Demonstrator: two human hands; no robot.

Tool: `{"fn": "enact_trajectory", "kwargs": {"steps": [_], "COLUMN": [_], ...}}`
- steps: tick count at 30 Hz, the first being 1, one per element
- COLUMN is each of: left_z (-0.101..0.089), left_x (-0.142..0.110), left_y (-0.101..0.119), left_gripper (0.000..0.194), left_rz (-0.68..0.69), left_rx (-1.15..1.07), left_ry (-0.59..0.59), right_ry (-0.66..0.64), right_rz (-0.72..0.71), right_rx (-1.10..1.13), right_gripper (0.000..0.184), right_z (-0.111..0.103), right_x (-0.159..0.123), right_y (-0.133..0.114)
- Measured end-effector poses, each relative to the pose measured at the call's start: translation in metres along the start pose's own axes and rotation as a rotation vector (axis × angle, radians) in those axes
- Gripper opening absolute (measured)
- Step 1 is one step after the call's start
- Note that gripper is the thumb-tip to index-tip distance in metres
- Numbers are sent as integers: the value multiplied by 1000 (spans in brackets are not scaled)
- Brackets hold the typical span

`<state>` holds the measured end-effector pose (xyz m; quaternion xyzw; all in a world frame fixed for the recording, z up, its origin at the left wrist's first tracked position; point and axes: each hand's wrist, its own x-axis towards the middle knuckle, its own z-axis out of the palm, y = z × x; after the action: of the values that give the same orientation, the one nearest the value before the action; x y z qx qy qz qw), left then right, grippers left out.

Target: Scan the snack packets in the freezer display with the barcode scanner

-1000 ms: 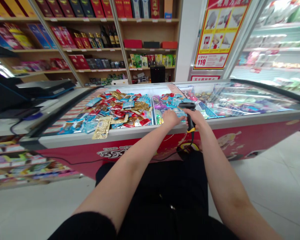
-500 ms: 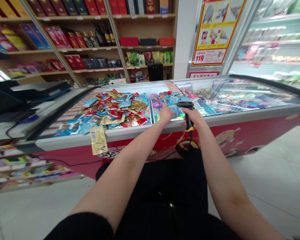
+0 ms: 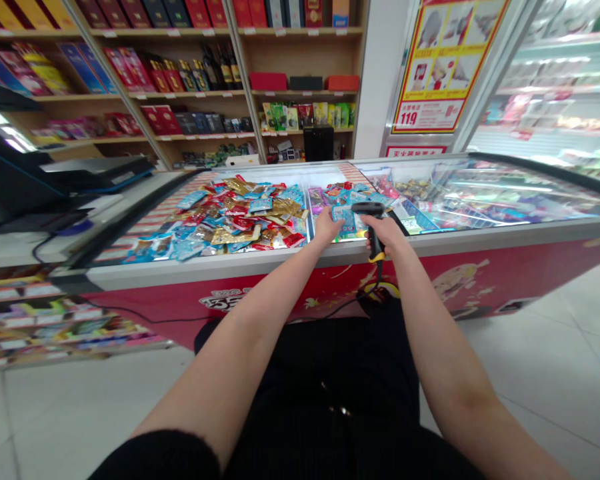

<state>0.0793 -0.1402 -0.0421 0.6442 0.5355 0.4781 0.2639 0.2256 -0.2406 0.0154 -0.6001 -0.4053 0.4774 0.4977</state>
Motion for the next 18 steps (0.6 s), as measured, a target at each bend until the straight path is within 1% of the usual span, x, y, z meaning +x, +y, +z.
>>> {"fn": "enact_trajectory", "kwargs": {"steps": [3, 7, 12, 15, 18], "left_z": [-4, -8, -13, -14, -14], "left_x": [1, 1, -2, -5, -5], "left_y": [-2, -5, -3, 1, 2], "left_gripper": [30, 23, 21, 20, 20], "left_rz": [6, 36, 32, 21, 17], "left_rx": [-27, -109, -183, -200, -238], "left_ry": [-28, -96, -146, -141, -80], "right_ry": [-9, -23, -45, -49, -47], "right_rz": [1, -5, -7, -9, -12], "right_rx": [-1, 9, 8, 5, 12], "right_gripper": [21, 20, 21, 22, 22], "right_z": [2, 6, 8, 9, 10], "right_x": [-2, -6, -7, -7, -5], "right_y": [-2, -3, -3, -3, -3]}}
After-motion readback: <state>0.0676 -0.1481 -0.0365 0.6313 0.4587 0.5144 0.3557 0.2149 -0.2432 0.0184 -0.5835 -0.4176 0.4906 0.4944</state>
